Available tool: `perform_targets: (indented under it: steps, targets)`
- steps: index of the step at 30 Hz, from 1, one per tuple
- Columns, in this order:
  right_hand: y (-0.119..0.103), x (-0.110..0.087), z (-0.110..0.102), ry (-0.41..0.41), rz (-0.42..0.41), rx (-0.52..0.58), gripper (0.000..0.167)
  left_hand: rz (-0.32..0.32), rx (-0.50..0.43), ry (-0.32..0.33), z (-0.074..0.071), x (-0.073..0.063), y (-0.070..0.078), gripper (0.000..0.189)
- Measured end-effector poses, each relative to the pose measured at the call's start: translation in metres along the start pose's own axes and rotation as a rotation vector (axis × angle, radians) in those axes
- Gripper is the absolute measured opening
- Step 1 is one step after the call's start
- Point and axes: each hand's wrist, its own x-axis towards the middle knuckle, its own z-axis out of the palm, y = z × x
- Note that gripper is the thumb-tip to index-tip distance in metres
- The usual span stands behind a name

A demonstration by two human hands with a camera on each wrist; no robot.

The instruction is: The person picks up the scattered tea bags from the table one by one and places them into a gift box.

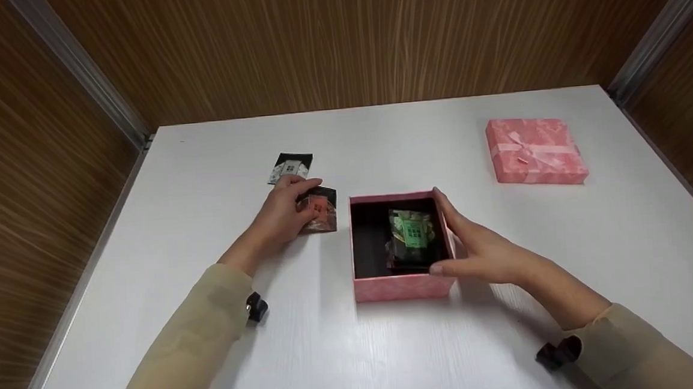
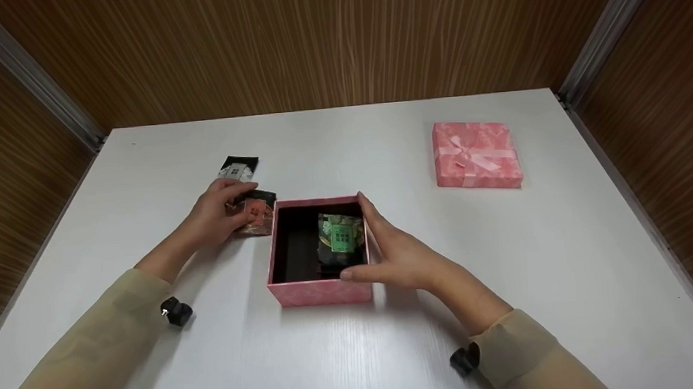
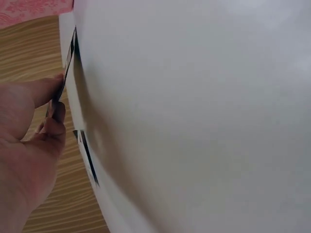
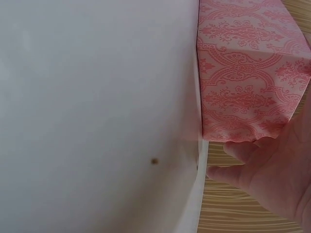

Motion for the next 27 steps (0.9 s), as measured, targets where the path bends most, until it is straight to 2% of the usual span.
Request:
perform_targets:
  steps: [4,9,18,27]
  targets:
    - [-0.001,0.001,0.0,0.006,-0.007,-0.011,0.124,-0.018,-0.018,0.039,-0.007,-0.002,0.008,0.052]
    - [-0.002,0.003,0.0,0.008,-0.011,-0.023,0.123,0.006,-0.037,0.116,-0.015,-0.003,0.018,0.04]
    - [0.0,0.002,0.0,0.006,-0.005,-0.029,0.124,0.113,-0.09,0.243,-0.025,-0.01,0.047,0.036]
    - [0.002,0.001,0.001,0.008,-0.008,-0.001,0.125,0.23,-0.094,0.287,-0.034,-0.017,0.075,0.034]
